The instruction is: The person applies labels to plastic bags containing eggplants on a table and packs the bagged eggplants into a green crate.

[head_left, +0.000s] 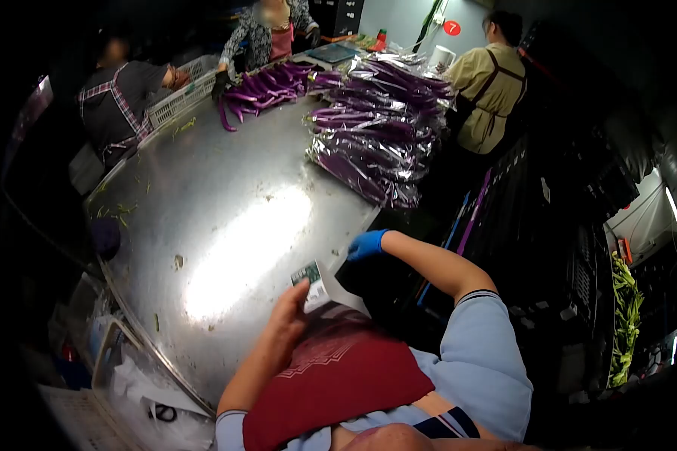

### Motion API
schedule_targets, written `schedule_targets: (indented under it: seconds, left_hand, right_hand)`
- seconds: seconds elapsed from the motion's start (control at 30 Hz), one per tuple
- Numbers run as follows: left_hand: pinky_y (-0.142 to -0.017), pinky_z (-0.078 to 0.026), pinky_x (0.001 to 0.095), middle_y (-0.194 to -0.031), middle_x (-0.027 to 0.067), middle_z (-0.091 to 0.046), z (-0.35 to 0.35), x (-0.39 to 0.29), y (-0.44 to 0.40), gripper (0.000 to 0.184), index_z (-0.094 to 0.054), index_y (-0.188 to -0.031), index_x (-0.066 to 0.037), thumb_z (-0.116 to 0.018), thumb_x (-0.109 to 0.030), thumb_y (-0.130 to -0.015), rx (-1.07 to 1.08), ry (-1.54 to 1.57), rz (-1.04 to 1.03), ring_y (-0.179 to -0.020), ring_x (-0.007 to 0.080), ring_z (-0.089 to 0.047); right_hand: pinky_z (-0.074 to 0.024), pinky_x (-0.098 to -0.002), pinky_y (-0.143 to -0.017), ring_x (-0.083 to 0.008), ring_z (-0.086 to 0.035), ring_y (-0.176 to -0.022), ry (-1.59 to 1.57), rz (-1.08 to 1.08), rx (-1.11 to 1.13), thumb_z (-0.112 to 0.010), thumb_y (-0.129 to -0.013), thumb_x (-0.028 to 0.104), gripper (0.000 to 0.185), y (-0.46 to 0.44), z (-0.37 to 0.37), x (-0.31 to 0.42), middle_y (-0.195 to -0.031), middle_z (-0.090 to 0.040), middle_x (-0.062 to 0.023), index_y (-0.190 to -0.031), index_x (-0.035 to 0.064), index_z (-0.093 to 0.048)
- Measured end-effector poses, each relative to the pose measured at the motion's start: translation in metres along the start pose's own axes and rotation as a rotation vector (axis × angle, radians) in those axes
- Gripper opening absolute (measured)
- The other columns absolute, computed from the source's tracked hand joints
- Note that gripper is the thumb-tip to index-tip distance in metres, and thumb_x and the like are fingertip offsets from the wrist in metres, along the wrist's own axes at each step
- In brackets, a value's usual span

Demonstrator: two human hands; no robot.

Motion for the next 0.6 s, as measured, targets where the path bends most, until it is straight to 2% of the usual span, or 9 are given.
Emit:
schedule_targets:
  seconds: [0.03,0.1,0.13,0.23,0.27,0.3,0.43,0.5,0.6]
  left_hand:
    - [-0.079,-0.046,0.0395,-0.099,0.0132,-0.057,0.009,0.015,-0.011,0.03,-0.045,-0.106,0.001,-0.05,-0.019,-0.083,-0.093,0.066,0.063,-0.088,0.0259,-0.057]
    - [-0.079,-0.046,0.0392,-0.098,0.0127,-0.057,0.026,0.018,0.003,0.025,-0.05,-0.101,-0.001,-0.05,-0.018,-0.083,-0.244,-0.031,0.167,-0.085,0.0259,-0.057]
    - [-0.077,-0.047,0.0381,-0.096,0.0115,-0.057,0.018,0.026,-0.005,0.023,-0.051,-0.101,-0.003,-0.051,-0.017,-0.082,-0.216,-0.094,0.189,-0.082,0.0247,-0.057]
    - [-0.071,-0.048,0.0337,-0.092,0.0083,-0.059,-0.002,0.032,-0.039,0.024,-0.051,-0.102,-0.004,-0.053,-0.016,-0.081,-0.015,-0.199,0.243,-0.081,0.0201,-0.058]
    - [-0.071,-0.048,0.0328,-0.092,0.0076,-0.059,0.003,0.034,-0.043,0.024,-0.052,-0.101,-0.004,-0.053,-0.017,-0.081,-0.039,-0.222,0.234,-0.081,0.019,-0.058]
    - [-0.071,-0.048,0.0329,-0.092,0.0075,-0.059,-0.001,0.026,-0.056,0.024,-0.052,-0.101,-0.004,-0.053,-0.017,-0.081,-0.032,-0.212,0.217,-0.081,0.0191,-0.058]
    - [-0.073,-0.047,0.0317,-0.091,0.0073,-0.059,-0.002,0.021,-0.084,0.024,-0.053,-0.1,-0.004,-0.053,-0.02,-0.082,-0.072,-0.145,0.212,-0.081,0.0186,-0.058]
    - [-0.073,-0.047,0.0311,-0.091,0.0073,-0.06,-0.014,0.011,-0.089,0.024,-0.053,-0.099,-0.004,-0.053,-0.021,-0.081,-0.076,-0.128,0.197,-0.081,0.0181,-0.058]
    - [-0.074,-0.046,0.0314,-0.09,0.0077,-0.06,-0.021,0.011,-0.1,0.021,-0.054,-0.096,-0.004,-0.051,-0.019,-0.082,-0.081,-0.068,0.191,-0.081,0.0181,-0.058]
  right_hand:
    - [-0.0394,-0.0335,-0.083,-0.0262,-0.056,-0.088,0.024,-0.008,-0.012,-0.052,-0.077,0.039,0.042,0.001,0.013,-0.006,-0.095,-0.06,-0.0141,-0.1,0.0039,-0.058]
    - [-0.0435,-0.033,-0.075,-0.0268,-0.057,-0.081,-0.064,0.128,-0.336,-0.054,-0.078,0.034,0.037,-0.019,0.054,-0.003,-0.091,-0.06,-0.0147,-0.097,0.0023,-0.057]
    - [-0.0441,-0.0351,-0.074,-0.0287,-0.057,-0.08,-0.082,0.112,-0.537,-0.055,-0.076,0.032,0.033,-0.009,0.09,-0.016,-0.089,-0.06,-0.016,-0.094,0.0038,-0.058]
    - [-0.0456,-0.0408,-0.067,-0.0341,-0.056,-0.077,0.38,0.005,-1.067,-0.056,-0.071,0.026,0.024,0.02,0.207,-0.046,-0.082,-0.058,-0.0176,-0.084,0.0054,-0.057]
    - [-0.0441,-0.0411,-0.069,-0.0349,-0.054,-0.08,0.364,-0.159,-1.064,-0.056,-0.071,0.024,0.028,0.004,0.222,-0.1,-0.086,-0.056,-0.0187,-0.091,0.0043,-0.055]
    - [-0.047,-0.041,-0.063,-0.0322,-0.058,-0.075,0.449,-0.344,-1.152,-0.055,-0.072,0.028,0.026,0.018,0.249,-0.097,-0.081,-0.059,-0.0175,-0.081,0.0039,-0.059]
    - [-0.0466,-0.0417,-0.066,-0.0314,-0.059,-0.076,0.507,-0.359,-0.546,-0.055,-0.074,0.034,0.03,-0.02,0.202,-0.127,-0.081,-0.059,-0.0176,-0.083,0.0063,-0.06]
    - [-0.044,-0.0422,-0.069,-0.033,-0.054,-0.081,0.562,-0.428,-0.606,-0.057,-0.073,0.038,0.036,-0.019,0.169,-0.118,-0.086,-0.056,-0.0166,-0.089,0.0056,-0.058]
    - [-0.0407,-0.0417,-0.076,-0.0329,-0.048,-0.089,0.454,-0.328,-0.911,-0.061,-0.069,0.042,0.048,-0.016,0.157,-0.122,-0.093,-0.051,-0.0167,-0.096,0.0028,-0.053]
Point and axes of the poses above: each hand's wrist, its own y-axis away from the middle knuckle, its own z-axis out of the back of the hand, x = y × z, the point moved 4 cm from there along -y, towards the middle knuckle
